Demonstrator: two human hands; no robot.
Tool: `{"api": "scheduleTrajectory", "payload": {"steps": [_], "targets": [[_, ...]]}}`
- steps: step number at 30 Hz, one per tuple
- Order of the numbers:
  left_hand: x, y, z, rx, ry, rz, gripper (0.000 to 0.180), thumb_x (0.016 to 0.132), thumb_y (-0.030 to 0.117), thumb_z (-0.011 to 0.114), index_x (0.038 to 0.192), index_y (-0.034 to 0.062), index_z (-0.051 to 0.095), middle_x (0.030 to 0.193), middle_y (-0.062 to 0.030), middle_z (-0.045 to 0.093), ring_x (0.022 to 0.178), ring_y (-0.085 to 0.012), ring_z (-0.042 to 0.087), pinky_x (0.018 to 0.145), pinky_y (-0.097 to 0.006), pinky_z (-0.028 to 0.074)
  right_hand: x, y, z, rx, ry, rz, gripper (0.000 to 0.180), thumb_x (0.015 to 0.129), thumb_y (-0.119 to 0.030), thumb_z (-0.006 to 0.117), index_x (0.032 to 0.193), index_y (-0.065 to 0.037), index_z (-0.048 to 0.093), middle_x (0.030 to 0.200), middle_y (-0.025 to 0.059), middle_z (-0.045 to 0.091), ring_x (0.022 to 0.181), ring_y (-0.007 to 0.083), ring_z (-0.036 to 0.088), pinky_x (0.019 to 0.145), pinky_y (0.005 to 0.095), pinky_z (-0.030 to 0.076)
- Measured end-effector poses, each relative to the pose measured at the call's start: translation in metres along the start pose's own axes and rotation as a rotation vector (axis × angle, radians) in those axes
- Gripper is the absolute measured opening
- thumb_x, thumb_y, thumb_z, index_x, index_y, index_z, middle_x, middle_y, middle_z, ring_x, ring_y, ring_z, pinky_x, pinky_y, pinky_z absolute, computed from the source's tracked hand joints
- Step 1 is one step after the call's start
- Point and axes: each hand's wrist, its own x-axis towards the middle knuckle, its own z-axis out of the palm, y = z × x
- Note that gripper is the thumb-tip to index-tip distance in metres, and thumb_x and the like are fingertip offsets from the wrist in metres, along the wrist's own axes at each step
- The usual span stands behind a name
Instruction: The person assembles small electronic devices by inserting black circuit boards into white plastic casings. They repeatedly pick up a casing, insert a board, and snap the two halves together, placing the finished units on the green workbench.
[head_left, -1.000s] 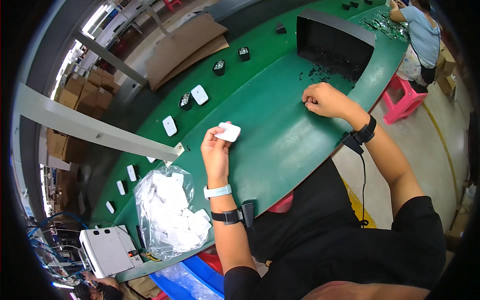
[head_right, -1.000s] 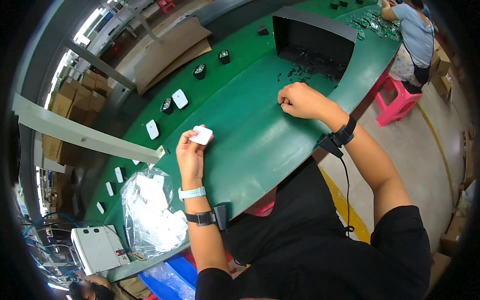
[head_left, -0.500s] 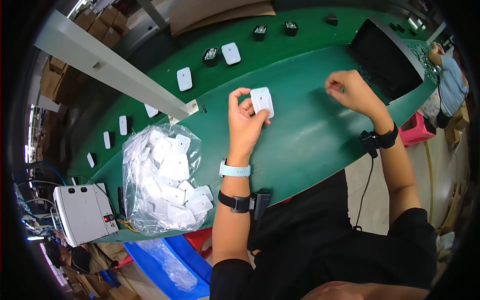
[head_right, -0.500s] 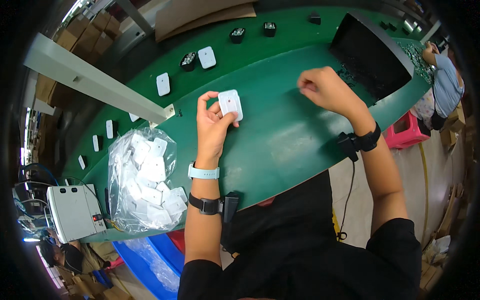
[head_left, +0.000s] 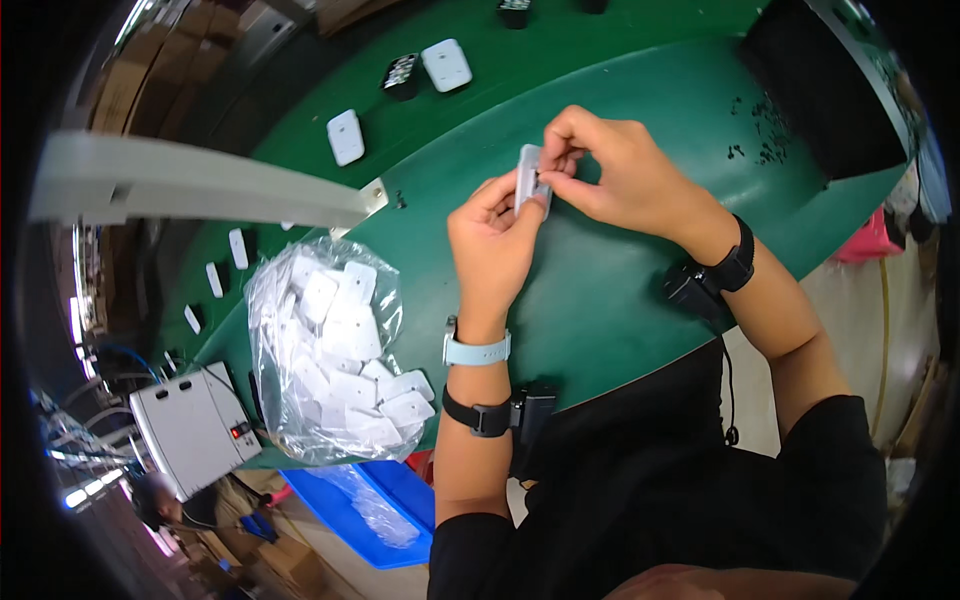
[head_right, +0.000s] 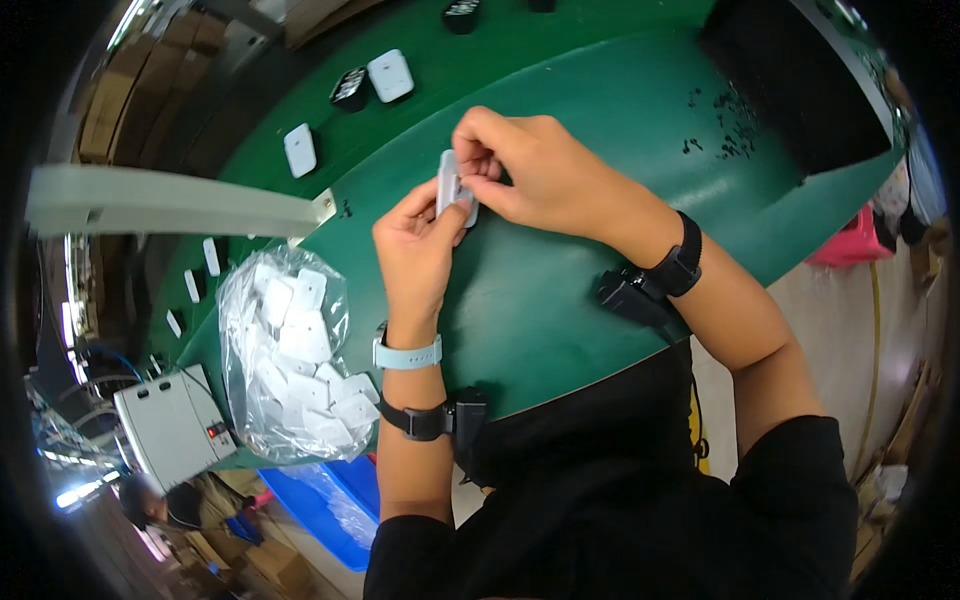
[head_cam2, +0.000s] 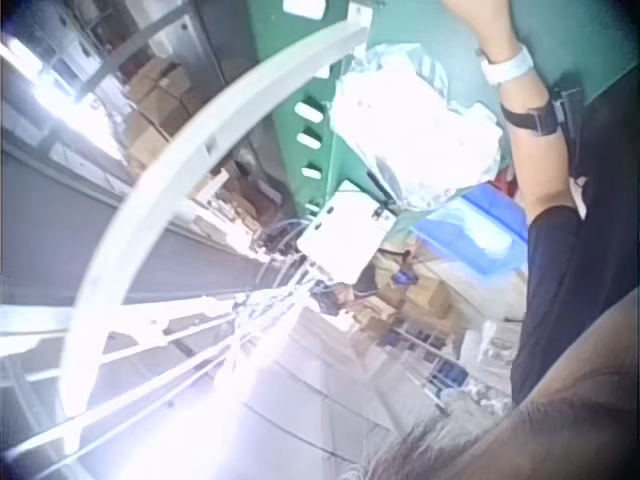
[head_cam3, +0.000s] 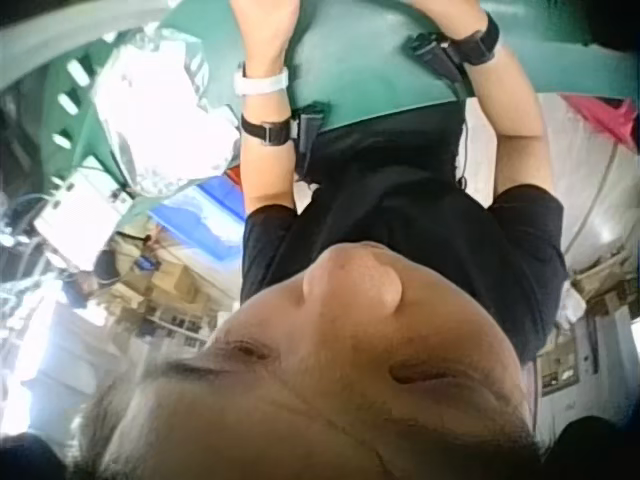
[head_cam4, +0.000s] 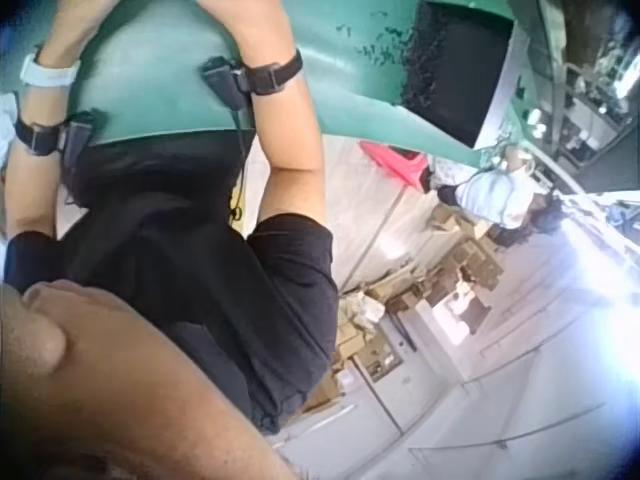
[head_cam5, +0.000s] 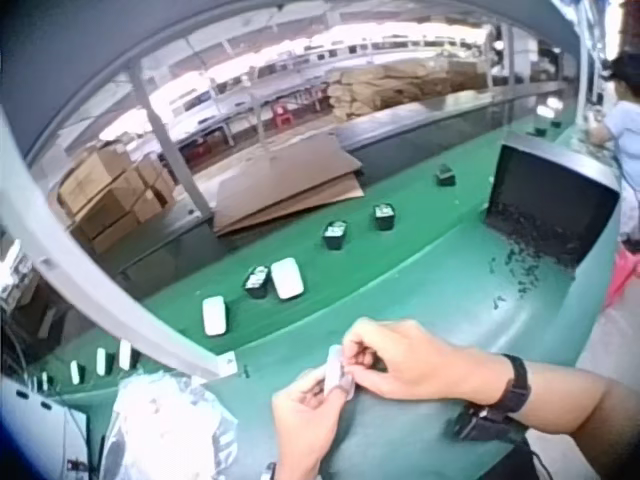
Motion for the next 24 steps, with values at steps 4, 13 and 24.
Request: {"api": "scheduleTrajectory", "payload": {"steps": [4,13,24], "targets": [[-0.003,0.005,0.006,0.057,0.025,0.024,0.027,0.089,-0.009,0.063,0.115,-0.01,0.066,0.106,-0.0071,0.063,0.093,-0.0138,0.065,0.082,-0.024,0.055,-0.003,0.002,0.0,-0.027,0.037,0.008,0.024,0.082,0.003,0.073,0.091,-0.003,0.052,0.08,0.0058,0.063,0.068,0.0166,0.063,0.062,0.028,0.053],[-0.001,0.007,0.005,0.11,-0.035,-0.004,0.023,0.095,0.0,0.058,0.114,-0.0111,0.065,0.102,-0.0081,0.064,0.087,-0.0139,0.065,0.077,-0.027,0.053,0.0,0.01,-0.001,0.107,0.105,0.076,0.032,0.078,0.004,0.069,0.107,-0.001,0.055,0.089,0.0072,0.064,0.077,0.0168,0.064,0.066,0.0273,0.053],[-0.005,0.012,0.008,-0.084,-0.03,-0.047,0.021,0.095,0.004,0.063,0.111,-0.009,0.066,0.094,-0.0135,0.071,0.073,-0.0135,0.061,0.066,-0.026,0.048,0.001,0.007,-0.013,0.487,-0.138,0.42,0.038,0.079,0.006,0.07,0.113,0.002,0.054,0.093,0.0097,0.066,0.084,0.0119,0.066,0.074,0.0243,0.055]]}}
